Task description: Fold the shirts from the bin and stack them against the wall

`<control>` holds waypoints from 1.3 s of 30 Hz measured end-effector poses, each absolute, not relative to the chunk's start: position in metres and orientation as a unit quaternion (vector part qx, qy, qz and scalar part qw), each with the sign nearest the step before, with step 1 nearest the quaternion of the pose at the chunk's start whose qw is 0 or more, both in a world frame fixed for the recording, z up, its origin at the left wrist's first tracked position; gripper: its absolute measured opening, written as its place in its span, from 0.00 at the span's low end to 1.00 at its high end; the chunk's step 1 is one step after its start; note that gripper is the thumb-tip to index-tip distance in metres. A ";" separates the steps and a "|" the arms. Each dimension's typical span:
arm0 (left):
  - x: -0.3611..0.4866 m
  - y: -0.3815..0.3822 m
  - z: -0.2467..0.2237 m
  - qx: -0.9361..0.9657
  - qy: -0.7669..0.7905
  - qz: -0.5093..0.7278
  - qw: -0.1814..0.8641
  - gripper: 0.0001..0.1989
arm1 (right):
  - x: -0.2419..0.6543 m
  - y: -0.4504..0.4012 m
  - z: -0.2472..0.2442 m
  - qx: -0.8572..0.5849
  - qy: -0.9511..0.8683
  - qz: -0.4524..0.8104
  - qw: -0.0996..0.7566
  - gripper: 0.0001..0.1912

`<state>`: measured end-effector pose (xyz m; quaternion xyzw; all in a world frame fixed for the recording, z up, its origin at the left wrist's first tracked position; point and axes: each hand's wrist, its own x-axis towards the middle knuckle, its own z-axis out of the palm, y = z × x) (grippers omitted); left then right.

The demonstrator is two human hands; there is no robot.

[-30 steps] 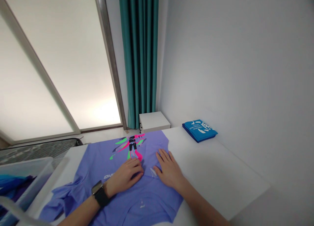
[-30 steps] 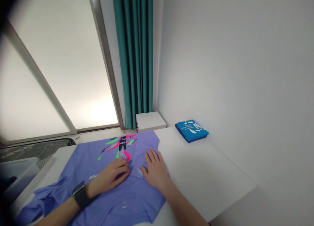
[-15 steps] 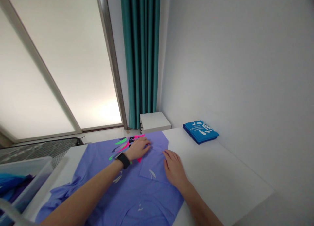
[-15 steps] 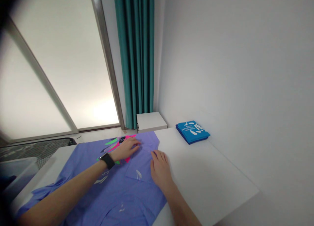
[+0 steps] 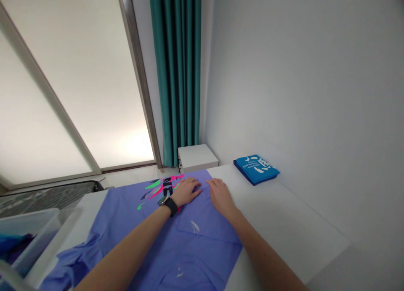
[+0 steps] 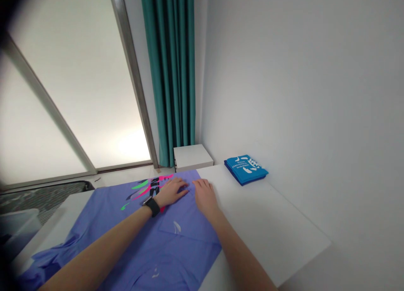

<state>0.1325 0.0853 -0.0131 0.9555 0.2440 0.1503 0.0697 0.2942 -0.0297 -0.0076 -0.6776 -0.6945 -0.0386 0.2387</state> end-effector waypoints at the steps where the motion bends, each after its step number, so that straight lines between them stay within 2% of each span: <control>1: 0.132 0.084 -0.015 0.954 0.246 0.155 0.068 0.14 | 0.294 -0.023 -0.009 -0.682 -0.692 -0.040 0.234 0.20; 7: 0.131 0.081 -0.025 0.944 0.270 0.178 0.066 0.14 | 0.299 0.001 -0.030 -0.721 -0.660 -0.036 0.211 0.14; 11: 0.130 0.083 -0.029 0.939 0.273 0.193 0.085 0.14 | 0.311 0.004 -0.042 -0.709 -0.648 -0.014 0.278 0.09; 17: 0.130 0.088 -0.027 0.909 0.288 0.241 0.181 0.09 | 0.319 0.005 -0.045 -0.683 -0.651 0.008 0.330 0.10; 22: 0.129 0.087 -0.023 0.876 0.320 0.265 0.247 0.09 | 0.320 0.002 -0.046 -0.671 -0.655 0.019 0.347 0.11; 26: 0.128 0.085 -0.023 0.889 0.336 0.237 0.200 0.12 | 0.319 0.001 -0.047 -0.667 -0.667 -0.001 0.332 0.13; 33: 0.123 0.090 -0.024 0.910 0.328 0.212 0.142 0.10 | 0.317 -0.001 -0.046 -0.689 -0.667 -0.040 0.282 0.14; 39: 0.121 0.090 -0.026 0.910 0.334 0.213 0.122 0.09 | 0.307 -0.014 -0.021 -0.701 -0.664 -0.100 0.240 0.16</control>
